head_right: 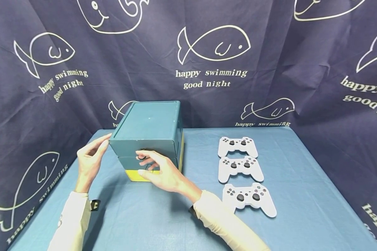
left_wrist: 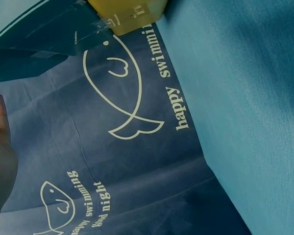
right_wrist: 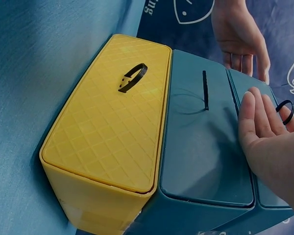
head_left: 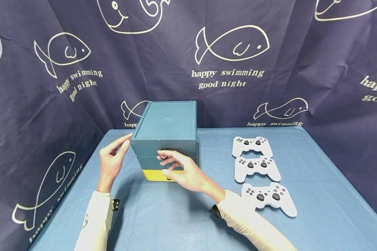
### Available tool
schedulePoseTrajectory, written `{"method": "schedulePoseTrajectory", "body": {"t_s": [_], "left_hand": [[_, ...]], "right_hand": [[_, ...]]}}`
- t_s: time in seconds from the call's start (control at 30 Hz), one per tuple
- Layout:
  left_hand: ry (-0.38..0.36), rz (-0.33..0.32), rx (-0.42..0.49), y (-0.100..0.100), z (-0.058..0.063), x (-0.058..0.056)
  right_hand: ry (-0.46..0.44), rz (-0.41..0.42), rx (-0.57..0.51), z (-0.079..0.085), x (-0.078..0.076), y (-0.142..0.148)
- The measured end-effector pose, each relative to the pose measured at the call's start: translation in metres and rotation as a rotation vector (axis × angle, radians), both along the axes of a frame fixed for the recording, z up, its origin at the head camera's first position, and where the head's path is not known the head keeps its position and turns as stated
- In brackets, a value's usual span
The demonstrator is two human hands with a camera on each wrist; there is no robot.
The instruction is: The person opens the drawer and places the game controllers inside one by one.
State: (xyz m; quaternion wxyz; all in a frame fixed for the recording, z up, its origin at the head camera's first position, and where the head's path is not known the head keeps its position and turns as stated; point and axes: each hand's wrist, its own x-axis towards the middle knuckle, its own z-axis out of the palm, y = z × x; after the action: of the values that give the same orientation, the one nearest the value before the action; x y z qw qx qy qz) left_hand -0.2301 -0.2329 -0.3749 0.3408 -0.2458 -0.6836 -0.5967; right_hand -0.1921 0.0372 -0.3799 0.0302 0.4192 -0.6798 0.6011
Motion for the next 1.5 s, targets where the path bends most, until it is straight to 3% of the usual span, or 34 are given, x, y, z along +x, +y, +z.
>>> {"method": "schedulePoseTrajectory", "body": {"t_s": [0.53, 1.03, 1.5], "left_hand": [[-0.024, -0.026, 0.006, -0.002, 0.001, 0.000], [-0.045, -0.008, 0.001, 0.000, 0.003, 0.002], [-0.053, 0.000, 0.004, -0.001, 0.003, 0.003]], "right_hand": [[0.067, 0.025, -0.016, -0.003, 0.009, 0.002], [0.073, 0.036, -0.014, -0.005, 0.026, 0.003], [0.131, 0.038, -0.063, -0.009, 0.039, 0.000]]}}
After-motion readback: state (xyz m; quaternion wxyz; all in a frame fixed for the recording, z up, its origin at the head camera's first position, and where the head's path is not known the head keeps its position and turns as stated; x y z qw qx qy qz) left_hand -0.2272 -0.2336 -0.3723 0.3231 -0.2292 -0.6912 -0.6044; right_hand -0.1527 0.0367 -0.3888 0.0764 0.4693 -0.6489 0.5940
